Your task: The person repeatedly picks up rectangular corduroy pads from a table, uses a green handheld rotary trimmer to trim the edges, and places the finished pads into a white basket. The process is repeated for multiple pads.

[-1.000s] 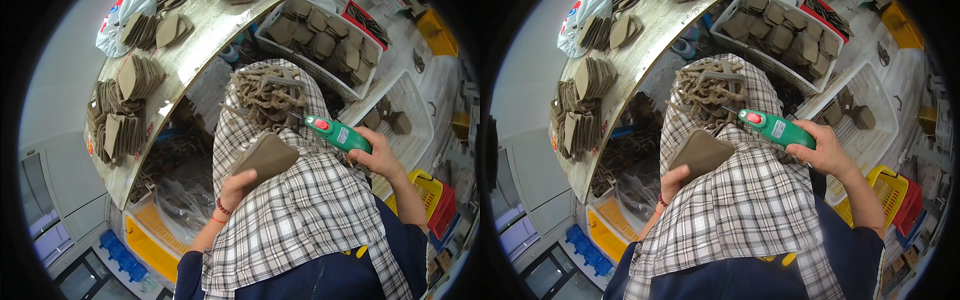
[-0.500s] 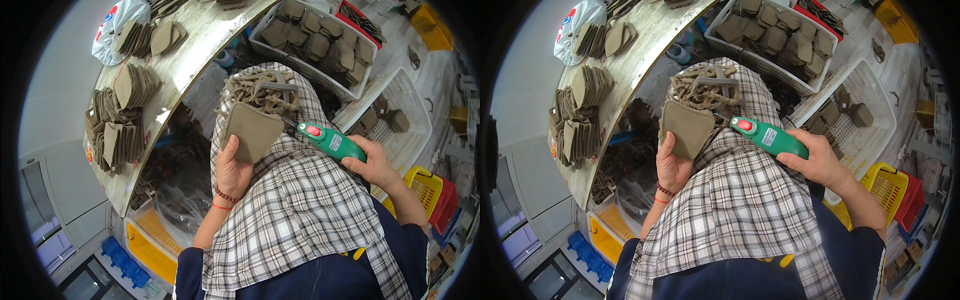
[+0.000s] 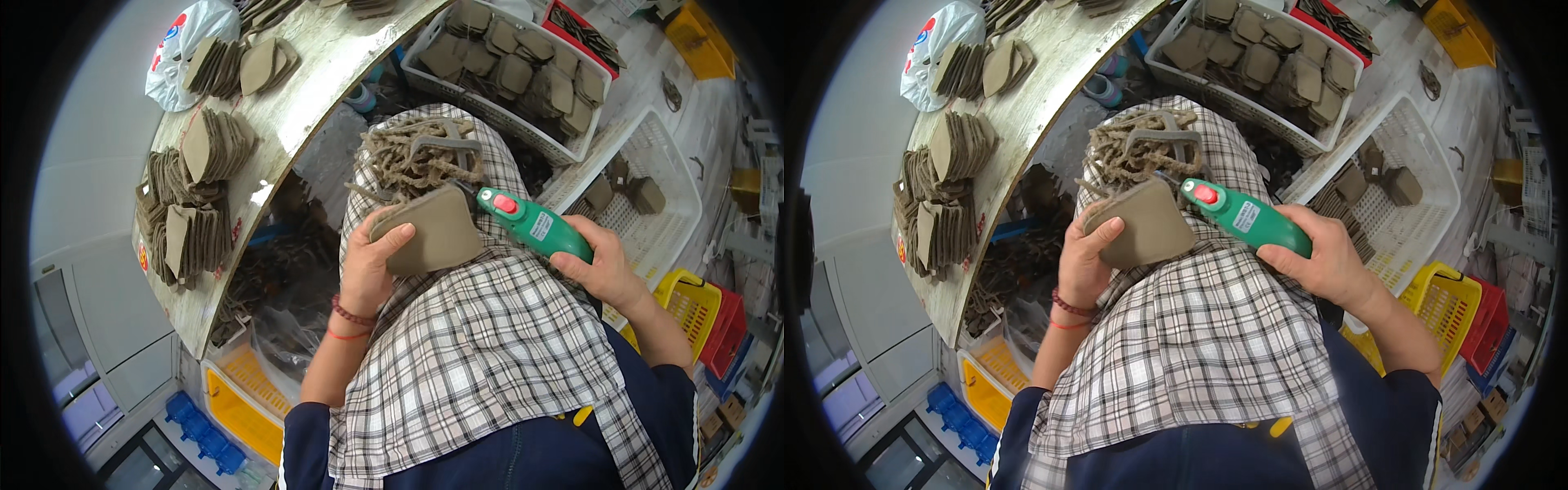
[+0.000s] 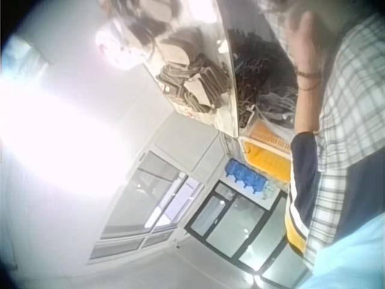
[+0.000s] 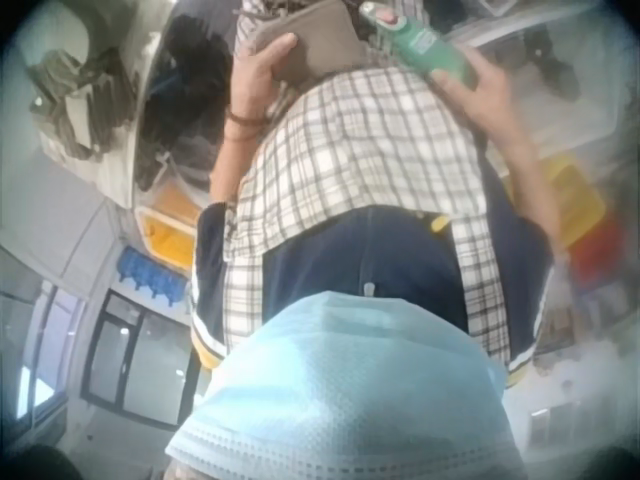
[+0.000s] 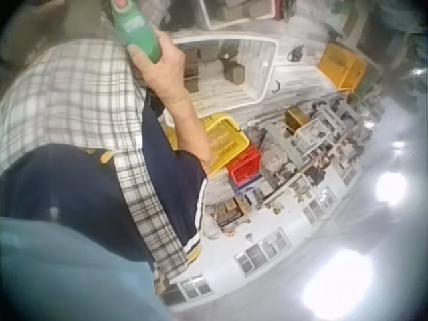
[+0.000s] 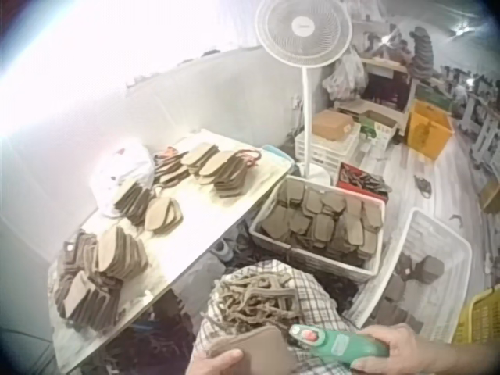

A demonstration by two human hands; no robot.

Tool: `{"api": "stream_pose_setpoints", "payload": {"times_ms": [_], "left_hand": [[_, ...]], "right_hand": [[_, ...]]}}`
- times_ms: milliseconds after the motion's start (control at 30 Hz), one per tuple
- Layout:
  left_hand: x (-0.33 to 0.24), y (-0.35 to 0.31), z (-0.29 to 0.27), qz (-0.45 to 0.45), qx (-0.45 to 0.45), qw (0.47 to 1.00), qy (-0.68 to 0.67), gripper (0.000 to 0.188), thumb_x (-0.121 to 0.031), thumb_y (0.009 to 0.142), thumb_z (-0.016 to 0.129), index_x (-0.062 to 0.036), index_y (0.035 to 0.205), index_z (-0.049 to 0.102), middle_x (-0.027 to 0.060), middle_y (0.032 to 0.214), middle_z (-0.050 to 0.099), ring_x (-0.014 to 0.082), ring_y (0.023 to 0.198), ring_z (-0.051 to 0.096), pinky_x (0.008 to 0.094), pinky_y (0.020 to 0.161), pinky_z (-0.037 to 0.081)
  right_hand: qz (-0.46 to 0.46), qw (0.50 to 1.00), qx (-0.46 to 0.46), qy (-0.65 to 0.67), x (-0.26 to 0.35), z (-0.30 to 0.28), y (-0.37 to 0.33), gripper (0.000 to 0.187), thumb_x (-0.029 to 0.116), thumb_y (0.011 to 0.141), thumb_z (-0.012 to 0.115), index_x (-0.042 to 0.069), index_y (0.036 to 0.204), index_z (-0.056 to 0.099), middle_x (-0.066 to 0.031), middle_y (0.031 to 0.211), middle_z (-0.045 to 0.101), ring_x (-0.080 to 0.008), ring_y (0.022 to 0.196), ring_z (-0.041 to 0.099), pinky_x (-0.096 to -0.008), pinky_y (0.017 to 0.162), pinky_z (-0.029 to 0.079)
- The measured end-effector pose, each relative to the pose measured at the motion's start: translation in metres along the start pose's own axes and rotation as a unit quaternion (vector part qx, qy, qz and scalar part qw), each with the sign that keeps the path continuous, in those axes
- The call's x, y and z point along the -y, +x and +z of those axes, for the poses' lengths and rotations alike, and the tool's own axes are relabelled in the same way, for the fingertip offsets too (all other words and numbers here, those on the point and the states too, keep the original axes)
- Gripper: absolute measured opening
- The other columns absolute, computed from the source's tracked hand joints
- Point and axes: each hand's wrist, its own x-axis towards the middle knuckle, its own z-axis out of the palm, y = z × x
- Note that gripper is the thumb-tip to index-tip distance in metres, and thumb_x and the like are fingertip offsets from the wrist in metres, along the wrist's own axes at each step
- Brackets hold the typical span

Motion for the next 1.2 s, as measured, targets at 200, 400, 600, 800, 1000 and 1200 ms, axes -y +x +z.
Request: {"api": "stream_pose_setpoints", "payload": {"times_ms": [200,400,600,800,1000,1200], "left_hand": [[-0.027,0.005,-0.011,-0.046,0.060,0.997,0.032,0.035,0.001,0.077,0.070,0.0009,0.109,0.058,0.0104,0.104,0.065,0.0155,0.090,0.063,0.0302,0.084,0.051],[-0.003,-0.016,0.003,-0.068,-0.006,0.992,-0.104,0.031,-0.008,0.083,0.070,0.0038,0.110,0.062,0.0118,0.105,0.067,0.0187,0.095,0.064,0.0319,0.087,0.051],[-0.007,-0.007,-0.002,0.021,0.000,1.000,-0.010,0.020,-0.004,0.084,0.068,0.0031,0.102,0.065,0.0106,0.097,0.070,0.0169,0.085,0.066,0.0304,0.079,0.053],[-0.017,-0.001,0.002,0.034,0.026,0.998,0.048,0.018,-0.002,0.083,0.068,0.0041,0.100,0.067,0.0095,0.092,0.070,0.0147,0.082,0.066,0.0281,0.076,0.053],[-0.013,0.001,0.004,0.033,0.029,0.996,0.074,0.018,-0.001,0.083,0.069,0.0041,0.100,0.067,0.0092,0.092,0.070,0.0135,0.080,0.066,0.0264,0.073,0.054],[-0.009,0.001,0.004,0.025,0.034,0.996,0.082,0.016,-0.002,0.083,0.069,0.0040,0.098,0.067,0.0086,0.091,0.070,0.0130,0.078,0.066,0.0255,0.073,0.054]], "right_hand": [[-0.060,0.996,-0.017,-0.064,-0.019,0.000,-0.004,0.045,0.025,0.079,0.074,-0.002,0.112,0.059,-0.0138,0.088,0.067,-0.0191,0.079,0.065,-0.0297,0.072,0.050],[-0.050,0.998,0.007,-0.038,-0.016,-0.008,-0.006,0.047,0.023,0.078,0.075,-0.002,0.113,0.058,-0.0139,0.090,0.067,-0.0202,0.080,0.066,-0.0298,0.072,0.051],[-0.051,0.996,0.049,-0.057,-0.003,-0.019,-0.007,0.046,0.026,0.078,0.075,-0.002,0.112,0.059,-0.0139,0.091,0.067,-0.0219,0.079,0.067,-0.0306,0.071,0.051],[-0.106,0.989,0.050,-0.089,-0.001,-0.021,-0.004,0.047,0.028,0.077,0.075,-0.002,0.110,0.059,-0.0153,0.093,0.067,-0.0262,0.081,0.068,-0.0325,0.072,0.053],[-0.144,0.982,0.050,-0.113,0.000,-0.019,-0.001,0.048,0.027,0.075,0.076,-0.003,0.109,0.059,-0.0165,0.092,0.067,-0.0282,0.079,0.069,-0.0331,0.070,0.054],[-0.176,0.970,0.060,-0.155,0.006,-0.020,0.004,0.048,0.026,0.074,0.076,-0.002,0.109,0.059,-0.0168,0.090,0.067,-0.0292,0.076,0.069,-0.0335,0.067,0.055]]}}
